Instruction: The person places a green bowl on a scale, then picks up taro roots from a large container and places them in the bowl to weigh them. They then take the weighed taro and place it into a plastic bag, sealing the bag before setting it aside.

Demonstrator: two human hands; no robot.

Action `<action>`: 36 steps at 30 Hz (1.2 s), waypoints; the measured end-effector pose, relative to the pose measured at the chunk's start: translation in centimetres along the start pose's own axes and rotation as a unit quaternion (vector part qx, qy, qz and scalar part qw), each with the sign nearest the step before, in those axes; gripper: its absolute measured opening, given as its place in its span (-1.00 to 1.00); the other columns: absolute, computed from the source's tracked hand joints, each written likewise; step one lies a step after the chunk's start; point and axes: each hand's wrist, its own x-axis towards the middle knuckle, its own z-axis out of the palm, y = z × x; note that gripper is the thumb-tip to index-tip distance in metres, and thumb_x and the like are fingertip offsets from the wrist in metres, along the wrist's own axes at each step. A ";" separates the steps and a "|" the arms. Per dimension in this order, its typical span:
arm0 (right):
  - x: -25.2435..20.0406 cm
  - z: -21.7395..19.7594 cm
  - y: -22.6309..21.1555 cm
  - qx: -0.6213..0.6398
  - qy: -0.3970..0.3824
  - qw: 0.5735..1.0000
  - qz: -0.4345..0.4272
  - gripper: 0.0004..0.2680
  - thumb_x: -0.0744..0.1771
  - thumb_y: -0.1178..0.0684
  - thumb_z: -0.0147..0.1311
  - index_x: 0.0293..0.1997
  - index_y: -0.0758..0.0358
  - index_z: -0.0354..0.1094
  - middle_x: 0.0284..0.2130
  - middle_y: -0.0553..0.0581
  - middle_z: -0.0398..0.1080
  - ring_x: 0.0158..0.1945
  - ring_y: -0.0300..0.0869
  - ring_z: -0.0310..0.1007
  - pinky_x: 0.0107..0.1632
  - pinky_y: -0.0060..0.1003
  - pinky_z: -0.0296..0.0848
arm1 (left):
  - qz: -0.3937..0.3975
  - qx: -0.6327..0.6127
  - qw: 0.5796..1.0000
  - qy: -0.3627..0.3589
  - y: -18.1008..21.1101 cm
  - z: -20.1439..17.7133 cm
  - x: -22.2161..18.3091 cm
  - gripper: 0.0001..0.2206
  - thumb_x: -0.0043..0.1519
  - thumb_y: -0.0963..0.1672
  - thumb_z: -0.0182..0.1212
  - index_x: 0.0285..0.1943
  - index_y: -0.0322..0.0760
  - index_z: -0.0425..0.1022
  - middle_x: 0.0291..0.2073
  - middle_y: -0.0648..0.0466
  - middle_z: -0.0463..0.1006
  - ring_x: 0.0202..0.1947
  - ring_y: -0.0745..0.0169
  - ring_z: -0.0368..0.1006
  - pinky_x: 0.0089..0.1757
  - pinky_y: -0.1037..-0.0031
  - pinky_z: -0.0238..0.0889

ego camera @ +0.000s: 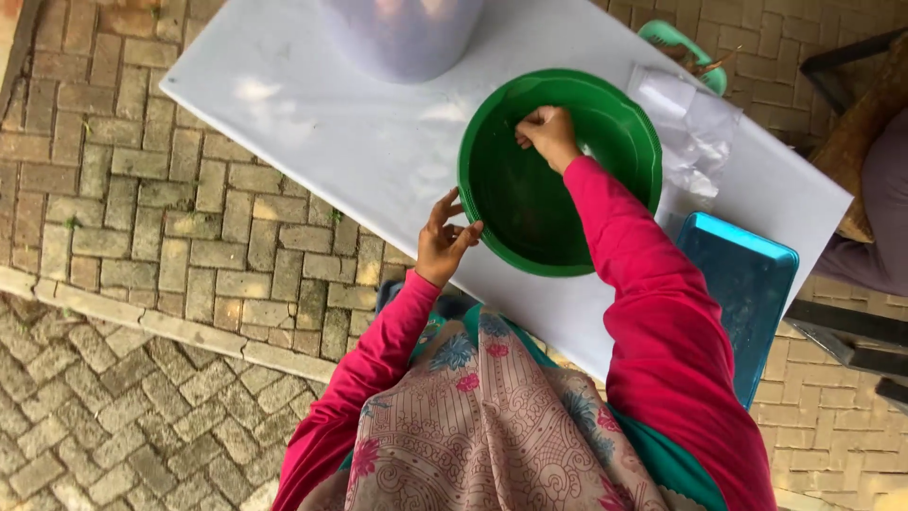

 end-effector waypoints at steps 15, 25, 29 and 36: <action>-3.9 4.3 -4.1 -0.217 0.169 0.944 -0.184 -0.92 0.23 0.26 0.30 -0.32 0.37 0.46 -0.44 0.22 0.55 -0.38 -0.06 0.60 -0.27 -0.22 0.54 | -0.074 -0.043 0.993 -0.083 1.4 -1.5 2.5 -0.29 0.22 -0.29 0.31 0.56 -0.37 0.04 -0.19 0.00 0.49 -0.31 0.28 0.60 -0.25 0.48 0.58; -8.6 4.3 -6.2 -0.025 -0.175 0.984 0.031 -0.95 0.27 0.31 0.16 -0.25 0.42 0.47 -0.43 0.14 0.53 -0.41 -0.20 0.54 -0.31 -0.33 0.54 | -0.111 -0.076 0.987 -0.082 1.7 -1.2 3.0 -0.28 0.20 -0.29 0.34 0.56 -0.34 0.06 -0.15 0.00 0.46 -0.30 0.30 0.57 -0.24 0.44 0.60; -9.9 5.2 -7.2 -0.027 -0.189 0.981 0.016 -0.91 0.26 0.34 0.14 -0.22 0.41 0.47 -0.39 0.12 0.54 -0.37 -0.21 0.56 -0.28 -0.34 0.56 | -0.115 -0.081 0.987 -0.081 2.2 -1.1 3.1 -0.28 0.20 -0.29 0.34 0.56 -0.33 0.06 -0.14 0.01 0.45 -0.29 0.33 0.56 -0.23 0.44 0.60; -11.4 6.0 -9.6 -0.050 -0.170 0.984 0.026 -0.92 0.23 0.32 0.19 -0.27 0.42 0.46 -0.42 0.12 0.53 -0.40 -0.22 0.54 -0.31 -0.34 0.54 | -0.108 -0.066 0.989 -0.078 2.4 -0.9 2.6 -0.29 0.20 -0.30 0.34 0.54 -0.35 0.08 -0.16 0.02 0.43 -0.32 0.36 0.55 -0.22 0.42 0.62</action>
